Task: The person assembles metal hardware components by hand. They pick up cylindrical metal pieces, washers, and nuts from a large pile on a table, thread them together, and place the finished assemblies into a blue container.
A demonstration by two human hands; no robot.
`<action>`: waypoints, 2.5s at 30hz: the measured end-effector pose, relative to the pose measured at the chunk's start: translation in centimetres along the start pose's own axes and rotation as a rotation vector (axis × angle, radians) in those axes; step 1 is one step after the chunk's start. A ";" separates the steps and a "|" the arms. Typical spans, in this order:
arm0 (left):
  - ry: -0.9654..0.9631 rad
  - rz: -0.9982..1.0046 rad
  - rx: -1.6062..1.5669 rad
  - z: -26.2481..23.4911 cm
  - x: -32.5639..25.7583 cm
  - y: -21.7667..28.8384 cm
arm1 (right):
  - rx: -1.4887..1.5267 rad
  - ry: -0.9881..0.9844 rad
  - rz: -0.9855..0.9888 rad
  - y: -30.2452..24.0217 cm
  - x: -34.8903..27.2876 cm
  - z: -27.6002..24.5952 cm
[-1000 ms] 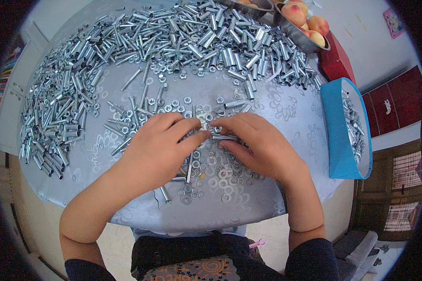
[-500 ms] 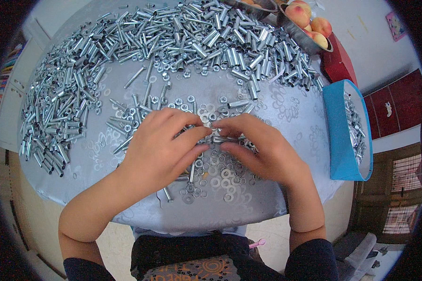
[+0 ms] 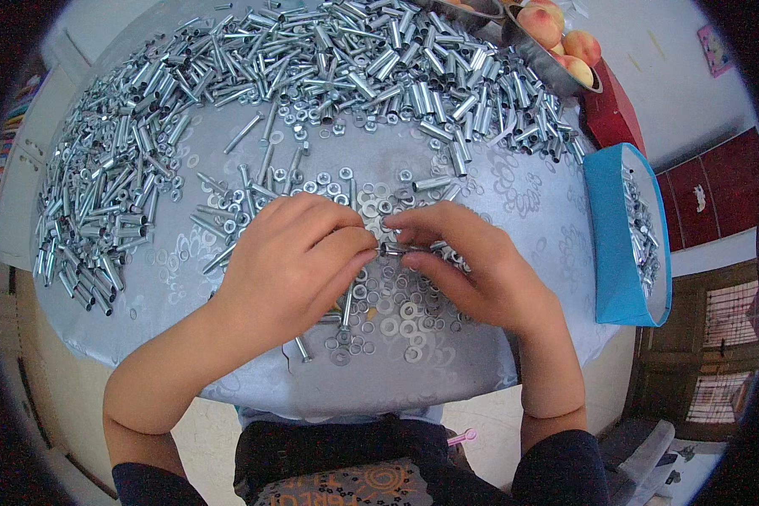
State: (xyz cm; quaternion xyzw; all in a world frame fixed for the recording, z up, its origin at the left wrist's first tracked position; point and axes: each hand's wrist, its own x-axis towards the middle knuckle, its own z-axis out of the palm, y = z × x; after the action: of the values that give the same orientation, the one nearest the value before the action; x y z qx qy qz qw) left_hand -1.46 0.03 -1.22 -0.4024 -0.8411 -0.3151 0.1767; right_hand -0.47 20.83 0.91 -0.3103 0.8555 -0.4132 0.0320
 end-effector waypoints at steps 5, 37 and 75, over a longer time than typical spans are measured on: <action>0.011 -0.001 0.017 -0.1 0.0 -0.2 | -0.024 0.006 0.002 0.0 -0.1 0.0; -0.193 -1.109 -1.459 -0.7 0.3 1.4 | -0.018 0.137 -0.165 -0.7 0.1 -0.1; 0.023 -0.980 -1.109 -1.0 0.6 1.0 | -0.391 0.064 -0.171 1.4 1.4 2.9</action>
State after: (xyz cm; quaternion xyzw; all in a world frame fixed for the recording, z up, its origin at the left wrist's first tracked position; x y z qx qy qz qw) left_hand -1.00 0.17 0.20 -0.0074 -0.6397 -0.7407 -0.2049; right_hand -1.38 18.72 -1.72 -0.3686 0.8906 -0.2503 -0.0910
